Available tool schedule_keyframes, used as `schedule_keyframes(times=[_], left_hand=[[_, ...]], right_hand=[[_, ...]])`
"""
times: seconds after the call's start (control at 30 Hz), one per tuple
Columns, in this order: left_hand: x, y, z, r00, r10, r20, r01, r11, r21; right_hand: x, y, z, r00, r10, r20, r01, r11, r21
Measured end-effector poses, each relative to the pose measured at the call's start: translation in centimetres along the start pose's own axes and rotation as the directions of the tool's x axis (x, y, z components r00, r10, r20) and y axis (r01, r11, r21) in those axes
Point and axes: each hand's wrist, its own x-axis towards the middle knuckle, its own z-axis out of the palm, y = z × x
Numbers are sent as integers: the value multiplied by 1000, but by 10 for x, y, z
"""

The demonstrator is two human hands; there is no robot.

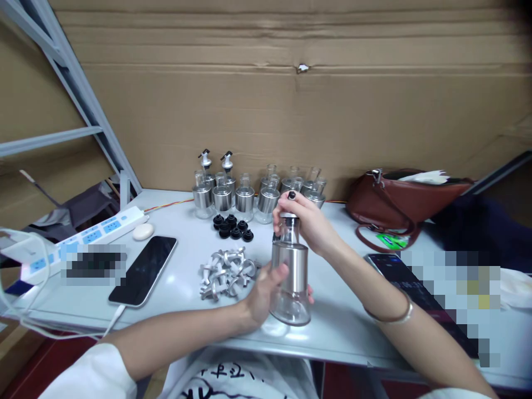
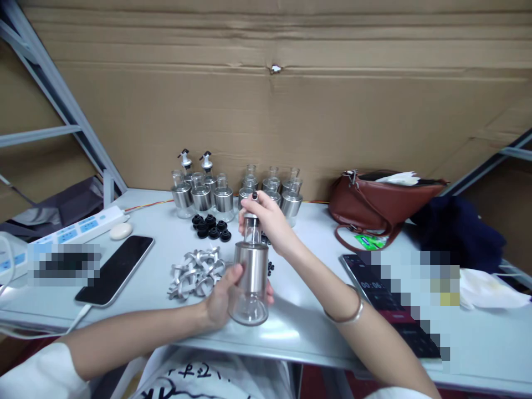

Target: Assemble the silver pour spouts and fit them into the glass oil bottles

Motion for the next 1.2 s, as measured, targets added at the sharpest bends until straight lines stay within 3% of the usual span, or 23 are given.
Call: schedule_keyframes(times=[0.03, 0.1, 0.17, 0.2, 0.27, 0.33, 0.4, 0.47, 0.57, 0.63, 0.67, 0.7, 0.77, 0.83, 0.93, 1.0, 1.07, 1.13, 1.2], left_hand=[[-2, -1, 2, 998, 46, -37, -43, 996, 75], [-7, -4, 6, 986, 131, -99, -107, 970, 217], [-11, -9, 8, 977, 174, -121, -130, 944, 303], [-13, -11, 8, 976, 182, -120, -135, 936, 324], [-14, -13, 8, 976, 189, -109, -140, 926, 350], [-12, -11, 5, 984, 161, -78, -124, 928, 352], [-8, -6, 2, 998, 61, 0, -58, 951, 302], [-3, -1, -2, 988, -98, 123, 69, 973, 219], [1, 5, -8, 890, -302, 342, 268, 953, 145], [1, 6, -10, 821, -359, 443, 333, 933, 139], [0, 6, -9, 812, -362, 459, 337, 931, 137], [-1, 5, -8, 826, -348, 443, 325, 937, 130], [-4, 1, -3, 903, -277, 328, 252, 960, 119], [-8, -2, 3, 969, -169, 180, 146, 980, 135], [-13, -6, 10, 998, -51, 36, 42, 976, 213], [-17, -6, 12, 1000, -24, -13, 27, 961, 275], [-19, -7, 13, 1000, -17, -24, 24, 944, 329], [-19, -7, 13, 1000, -7, -19, 13, 936, 353], [-18, -8, 11, 1000, -10, -15, 14, 941, 337]], right_hand=[[1, -1, -3, 996, -73, -60, 60, 978, -200], [-1, -5, -5, 979, -187, -87, 99, 798, -595], [-8, -8, -3, 973, -215, -81, 62, 585, -809], [-11, -10, 0, 974, -211, -83, 44, 535, -844], [-17, -9, 6, 978, -197, -74, 55, 575, -816], [-19, -6, 11, 990, -139, 8, 109, 738, -666], [-18, 0, 13, 988, -57, 143, 114, 894, -433], [-16, 4, 12, 963, 12, 269, 51, 972, -229], [-15, 6, 11, 925, 75, 373, -53, 996, -71], [-15, 4, 11, 919, 95, 383, -86, 995, -40], [-16, 3, 11, 924, 103, 369, -92, 995, -47], [-15, 3, 11, 931, 112, 347, -91, 993, -77], [-15, 1, 10, 947, 134, 291, -67, 971, -229], [-14, -1, 9, 962, 145, 230, -17, 878, -479], [-16, -7, 8, 993, 73, 93, 41, 528, -848], [-20, -11, 10, 1000, 6, 12, 10, 266, -964], [-23, -14, 13, 1000, -2, -24, -24, 108, -994], [-24, -15, 14, 998, 58, -22, -27, 90, -996], [-20, -14, 12, 986, 162, 38, 1, 224, -975]])
